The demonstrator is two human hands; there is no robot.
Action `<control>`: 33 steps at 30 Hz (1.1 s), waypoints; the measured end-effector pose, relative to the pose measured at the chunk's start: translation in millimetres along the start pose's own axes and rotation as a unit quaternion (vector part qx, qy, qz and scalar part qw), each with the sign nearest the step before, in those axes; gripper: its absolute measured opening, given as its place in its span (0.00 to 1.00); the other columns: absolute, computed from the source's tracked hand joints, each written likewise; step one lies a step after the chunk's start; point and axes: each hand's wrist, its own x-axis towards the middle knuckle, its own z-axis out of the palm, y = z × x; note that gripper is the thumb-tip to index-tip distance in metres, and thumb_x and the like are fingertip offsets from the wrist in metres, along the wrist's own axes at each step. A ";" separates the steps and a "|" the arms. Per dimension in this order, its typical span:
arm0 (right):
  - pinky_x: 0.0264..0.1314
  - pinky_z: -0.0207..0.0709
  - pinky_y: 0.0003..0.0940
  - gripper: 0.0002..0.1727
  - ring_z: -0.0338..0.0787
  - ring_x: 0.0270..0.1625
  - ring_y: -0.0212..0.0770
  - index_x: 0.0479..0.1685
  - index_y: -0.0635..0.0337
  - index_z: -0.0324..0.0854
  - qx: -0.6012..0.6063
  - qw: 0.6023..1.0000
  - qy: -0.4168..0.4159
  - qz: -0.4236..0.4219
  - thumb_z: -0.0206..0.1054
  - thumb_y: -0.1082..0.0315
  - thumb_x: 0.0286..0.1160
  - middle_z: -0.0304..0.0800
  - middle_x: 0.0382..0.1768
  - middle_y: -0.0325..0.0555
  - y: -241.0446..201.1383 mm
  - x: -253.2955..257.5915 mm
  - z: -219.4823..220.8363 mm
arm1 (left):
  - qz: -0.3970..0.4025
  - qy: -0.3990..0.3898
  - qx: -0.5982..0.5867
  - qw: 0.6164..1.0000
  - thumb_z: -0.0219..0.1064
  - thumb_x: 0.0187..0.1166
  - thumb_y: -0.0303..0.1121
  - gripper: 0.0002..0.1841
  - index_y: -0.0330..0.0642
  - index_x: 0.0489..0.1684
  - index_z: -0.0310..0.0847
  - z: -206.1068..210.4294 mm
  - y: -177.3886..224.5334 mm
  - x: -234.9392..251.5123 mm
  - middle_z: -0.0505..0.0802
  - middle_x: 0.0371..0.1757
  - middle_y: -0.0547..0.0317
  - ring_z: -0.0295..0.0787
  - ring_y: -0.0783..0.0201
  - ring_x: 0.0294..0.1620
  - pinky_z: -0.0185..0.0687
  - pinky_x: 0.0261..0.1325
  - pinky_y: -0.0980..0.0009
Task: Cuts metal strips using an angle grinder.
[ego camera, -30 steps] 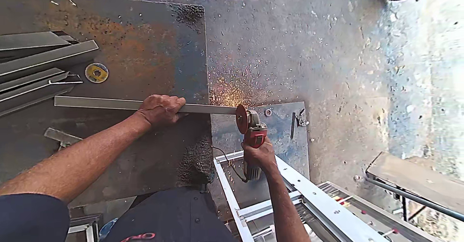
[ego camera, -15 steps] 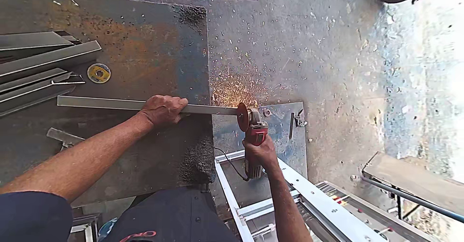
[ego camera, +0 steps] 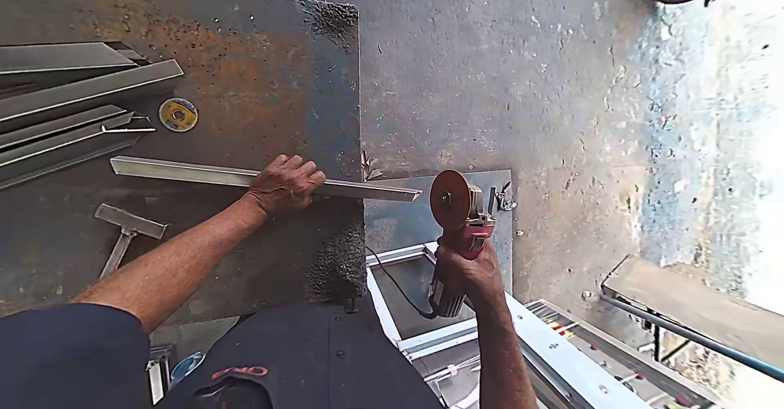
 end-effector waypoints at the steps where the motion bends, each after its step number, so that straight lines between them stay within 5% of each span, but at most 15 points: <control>1: 0.49 0.92 0.36 0.39 0.95 0.42 0.34 0.58 0.63 0.79 -0.005 1.000 -0.009 -0.001 0.85 0.52 0.42 0.94 0.41 0.41 6.4 0.0 -5.5 | -0.007 0.018 0.002 1.000 0.54 0.83 0.66 0.31 0.47 0.49 0.86 3.6 3.2 -4.2 0.88 0.39 0.51 0.86 0.46 0.43 0.77 0.45 0.51; 3: 0.51 0.90 0.35 0.39 0.94 0.44 0.32 0.58 0.62 0.81 -0.035 0.999 -0.035 -0.016 0.85 0.50 0.42 0.94 0.42 0.40 18.2 6.2 -16.6 | -0.051 0.051 -0.004 0.997 0.48 0.83 0.71 0.37 0.50 0.66 0.85 13.5 12.3 -13.7 0.91 0.53 0.47 0.87 0.45 0.55 0.77 0.58 0.48; 5: 0.52 0.89 0.35 0.40 0.93 0.45 0.31 0.58 0.62 0.81 -0.065 0.995 -0.070 -0.037 0.84 0.48 0.42 0.94 0.43 0.40 28.9 13.2 -25.7 | -0.142 0.072 -0.013 0.987 0.43 0.86 0.67 0.36 0.49 0.73 0.82 24.7 24.4 -23.6 0.91 0.61 0.44 0.87 0.44 0.64 0.75 0.69 0.46; 10: 0.55 0.87 0.32 0.43 0.91 0.47 0.27 0.59 0.60 0.81 -0.142 0.976 -0.150 -0.073 0.83 0.43 0.40 0.93 0.44 0.37 44.6 37.5 -38.9 | -0.302 0.130 0.029 0.944 0.46 0.92 0.54 0.26 0.49 0.56 0.88 36.3 40.7 -23.1 0.92 0.55 0.47 0.85 0.44 0.63 0.69 0.72 0.47; 18: 0.57 0.84 0.37 0.46 0.90 0.50 0.29 0.65 0.57 0.79 -0.219 0.944 -0.236 -0.073 0.81 0.40 0.41 0.92 0.47 0.38 46.3 62.2 -38.9 | -0.303 0.147 0.040 0.941 0.47 0.91 0.50 0.23 0.47 0.51 0.88 39.4 41.3 -20.0 0.92 0.52 0.47 0.86 0.45 0.61 0.71 0.70 0.50; 33: 0.57 0.85 0.37 0.45 0.91 0.50 0.30 0.66 0.57 0.78 -0.253 0.930 -0.251 -0.092 0.81 0.40 0.44 0.92 0.48 0.39 38.8 75.9 -30.5 | -0.304 0.146 0.046 0.940 0.46 0.91 0.48 0.23 0.47 0.50 0.88 39.4 39.5 -18.7 0.93 0.53 0.48 0.87 0.46 0.62 0.72 0.69 0.49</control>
